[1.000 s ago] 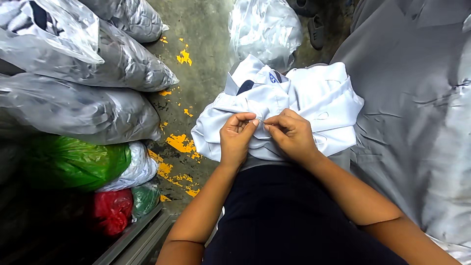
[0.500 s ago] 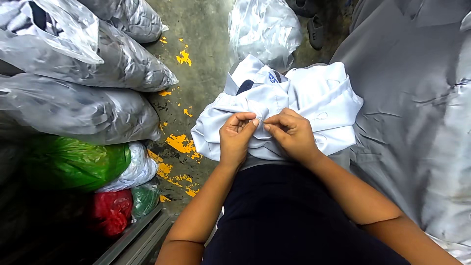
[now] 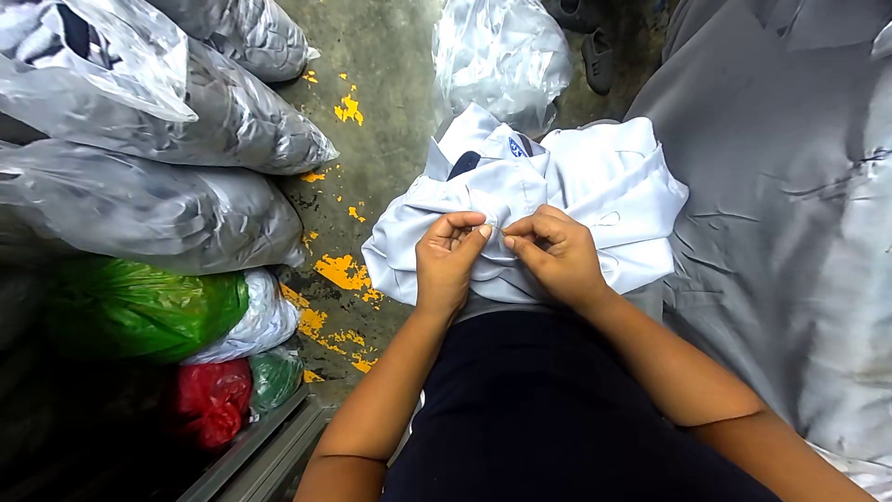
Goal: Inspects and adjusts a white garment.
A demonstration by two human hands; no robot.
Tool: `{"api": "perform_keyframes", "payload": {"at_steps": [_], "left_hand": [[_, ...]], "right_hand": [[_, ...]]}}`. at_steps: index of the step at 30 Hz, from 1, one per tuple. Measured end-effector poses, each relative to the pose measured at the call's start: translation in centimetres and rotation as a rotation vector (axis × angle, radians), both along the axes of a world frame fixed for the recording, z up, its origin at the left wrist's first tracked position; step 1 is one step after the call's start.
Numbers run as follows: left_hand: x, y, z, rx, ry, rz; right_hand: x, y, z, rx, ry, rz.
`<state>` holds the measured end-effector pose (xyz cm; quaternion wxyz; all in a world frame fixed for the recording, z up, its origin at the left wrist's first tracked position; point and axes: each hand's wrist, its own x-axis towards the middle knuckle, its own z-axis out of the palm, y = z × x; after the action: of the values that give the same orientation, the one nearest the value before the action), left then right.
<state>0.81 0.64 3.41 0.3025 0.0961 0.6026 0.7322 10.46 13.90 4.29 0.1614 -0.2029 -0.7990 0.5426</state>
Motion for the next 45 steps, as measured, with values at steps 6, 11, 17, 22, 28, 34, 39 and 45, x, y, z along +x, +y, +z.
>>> {"api": "perform_keyframes", "payload": {"at_steps": [6,11,17,22,28,34,39,45], "left_hand": [[0.0,0.0,0.0,-0.001,-0.003,-0.002],[0.0,-0.1,-0.1,0.008,-0.008,0.001],[0.1,-0.1,0.0,-0.019,0.004,0.000],[0.1,-0.1,0.0,-0.016,-0.005,-0.004],[0.2,-0.2,0.0,0.011,-0.106,-0.029],[-0.2,-0.3,0.1,0.012,-0.092,-0.014],[-0.6,-0.4,0.4,0.019,-0.075,0.001],[0.0,0.1,0.3,0.041,-0.196,0.015]], "right_hand": [[0.0,-0.1,0.0,0.000,0.005,-0.002],[0.1,-0.1,0.0,0.012,0.013,-0.004],[0.0,-0.2,-0.1,0.008,0.007,0.001],[0.0,-0.1,-0.1,-0.013,0.012,0.001],[-0.1,0.2,0.0,-0.174,-0.032,0.015],[-0.2,0.6,-0.3,-0.367,-0.066,0.058],[-0.1,0.9,-0.2,-0.400,-0.075,0.066],[-1.1,0.7,-0.3,-0.520,-0.082,0.061]]}}
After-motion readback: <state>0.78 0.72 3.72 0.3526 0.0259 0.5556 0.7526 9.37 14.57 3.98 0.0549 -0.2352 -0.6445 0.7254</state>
